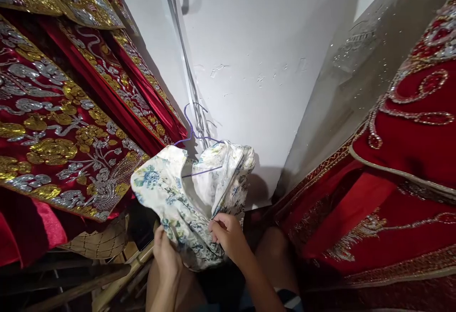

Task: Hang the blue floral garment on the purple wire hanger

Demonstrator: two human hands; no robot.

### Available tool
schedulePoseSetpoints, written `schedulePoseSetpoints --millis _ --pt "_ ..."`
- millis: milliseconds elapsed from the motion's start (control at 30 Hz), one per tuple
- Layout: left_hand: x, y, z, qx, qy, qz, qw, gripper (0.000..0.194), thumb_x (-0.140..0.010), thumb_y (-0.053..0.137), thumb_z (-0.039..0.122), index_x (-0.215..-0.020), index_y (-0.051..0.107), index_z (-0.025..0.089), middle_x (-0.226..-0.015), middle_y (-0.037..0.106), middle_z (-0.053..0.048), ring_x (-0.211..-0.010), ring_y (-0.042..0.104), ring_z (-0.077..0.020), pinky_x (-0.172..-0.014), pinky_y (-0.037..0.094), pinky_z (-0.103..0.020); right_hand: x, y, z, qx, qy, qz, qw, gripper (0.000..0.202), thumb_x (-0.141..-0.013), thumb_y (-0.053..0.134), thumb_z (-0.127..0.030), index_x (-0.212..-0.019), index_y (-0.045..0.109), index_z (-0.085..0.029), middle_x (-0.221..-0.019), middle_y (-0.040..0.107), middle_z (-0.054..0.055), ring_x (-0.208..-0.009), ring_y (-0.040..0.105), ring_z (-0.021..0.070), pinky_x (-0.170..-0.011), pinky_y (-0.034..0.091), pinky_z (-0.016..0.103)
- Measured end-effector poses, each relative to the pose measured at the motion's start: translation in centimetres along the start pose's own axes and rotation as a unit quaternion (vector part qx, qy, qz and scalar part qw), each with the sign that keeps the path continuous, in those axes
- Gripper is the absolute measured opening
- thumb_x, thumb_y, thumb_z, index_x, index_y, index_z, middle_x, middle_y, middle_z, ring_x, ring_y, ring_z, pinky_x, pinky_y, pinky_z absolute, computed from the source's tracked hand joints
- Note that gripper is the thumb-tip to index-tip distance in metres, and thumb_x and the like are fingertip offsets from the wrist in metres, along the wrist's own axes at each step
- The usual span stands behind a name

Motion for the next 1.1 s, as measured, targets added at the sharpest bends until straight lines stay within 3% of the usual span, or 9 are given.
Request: schedulePoseSetpoints --millis 100,167,300,600,767,867,967,1033,1100 --pt "1.9 0.3 2.6 -0.045 0.145 0.043 0.987 0.034 -0.088 0.062 0.041 -0.118 0.055 0.026 -0.126 0.057 -0.009 -0.123 0.055 -0.0267 -0.105 0.044 -0.041 0.0 0.0 0.1 0.011 0.006 0.007 1.000 0.024 -0.085 0.059 -0.035 -0.068 0.060 -0.019 -0.049 0.053 -0.002 -0.048 0.047 0.0127 -0.050 0.036 0.025" --pt "3.3 3.5 3.6 -0.100 0.193 -0.078 0.973 0.036 -0.084 0.067 0.036 -0.117 0.059 0.024 -0.124 0.059 -0.011 -0.122 0.056 -0.0279 -0.106 0.043 -0.042 0.1 0.7 0.2 0.013 0.011 -0.022 1.000 0.024 -0.084 0.058 -0.035 -0.068 0.061 -0.019 -0.049 0.053 -0.002 -0.047 0.045 0.0123 -0.049 0.034 0.025" --pt "4.5 8.1 3.1 -0.124 0.149 -0.252 0.948 0.013 -0.090 0.055 0.029 -0.082 0.061 0.020 -0.076 0.061 -0.002 -0.073 0.060 -0.0188 -0.070 0.049 -0.029 -0.2 1.5 -1.0 0.033 0.000 -0.070 0.997 0.022 -0.082 0.059 -0.033 -0.065 0.061 -0.019 -0.047 0.054 -0.003 -0.044 0.045 0.0119 -0.048 0.033 0.025" --pt "4.6 11.6 2.6 -0.238 0.192 -0.365 0.879 0.024 -0.092 0.050 0.029 -0.070 0.045 0.021 -0.068 0.053 0.000 -0.064 0.051 -0.0159 -0.062 0.037 -0.025 -5.8 -0.9 -15.8 0.056 -0.121 0.036 0.990 0.021 -0.083 0.059 -0.031 -0.070 0.067 -0.016 -0.052 0.061 -0.001 -0.043 0.043 0.0092 -0.045 0.034 0.023" --pt "3.5 11.9 2.9 -0.269 0.189 -0.396 0.858 0.019 -0.086 0.056 0.026 -0.068 0.052 0.020 -0.068 0.060 -0.002 -0.066 0.058 -0.0183 -0.063 0.041 -0.027 -6.1 1.3 -18.0 -0.015 -0.139 0.010 0.990 0.015 -0.080 0.059 -0.028 -0.078 0.067 -0.015 -0.051 0.060 -0.003 -0.045 0.045 0.0094 -0.046 0.036 0.021" --pt "1.3 11.4 7.0 -0.176 0.199 -0.359 0.895 0.013 -0.090 0.058 0.029 -0.088 0.065 0.019 -0.081 0.068 -0.004 -0.077 0.065 -0.0194 -0.074 0.049 -0.030 -5.5 0.7 -16.7 -0.016 -0.148 0.029 0.988 0.016 -0.082 0.057 -0.030 -0.081 0.066 -0.016 -0.051 0.058 -0.004 -0.046 0.046 0.0102 -0.047 0.037 0.022" --pt "-1.7 10.1 13.8 -0.080 0.262 -0.248 0.929 0.026 -0.096 0.056 0.031 -0.117 0.064 0.018 -0.088 0.069 -0.005 -0.083 0.066 -0.0178 -0.081 0.051 -0.030 -4.9 -0.2 -16.0 0.002 -0.162 0.043 0.986 0.017 -0.083 0.056 -0.031 -0.079 0.066 -0.017 -0.050 0.056 -0.004 -0.046 0.046 0.0109 -0.048 0.036 0.023" --pt "-2.9 10.5 18.2 -0.060 0.328 -0.223 0.916 0.034 -0.097 0.055 0.030 -0.130 0.060 0.020 -0.089 0.069 -0.004 -0.083 0.065 -0.0167 -0.081 0.051 -0.030 -4.7 -0.5 -16.2 0.014 -0.172 0.041 0.984 0.017 -0.084 0.055 -0.030 -0.079 0.065 -0.018 -0.050 0.055 -0.005 -0.046 0.046 0.0112 -0.048 0.036 0.024" --pt "-3.0 12.0 21.3 -0.091 0.394 -0.243 0.882 0.023 -0.097 0.056 0.029 -0.115 0.067 0.020 -0.091 0.069 -0.005 -0.084 0.065 -0.0170 -0.080 0.050 -0.030 -4.7 -0.5 -16.6 0.032 -0.188 0.042 0.981 0.017 -0.085 0.054 -0.031 -0.077 0.064 -0.019 -0.050 0.055 -0.005 -0.046 0.046 0.0112 -0.049 0.036 0.024"
Point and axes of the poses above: each hand's wrist, its own x-axis away from the middle knuckle, its own y-axis out of the palm, z = x × y, the point moved 9 cm from there along -x, towards the middle knuckle
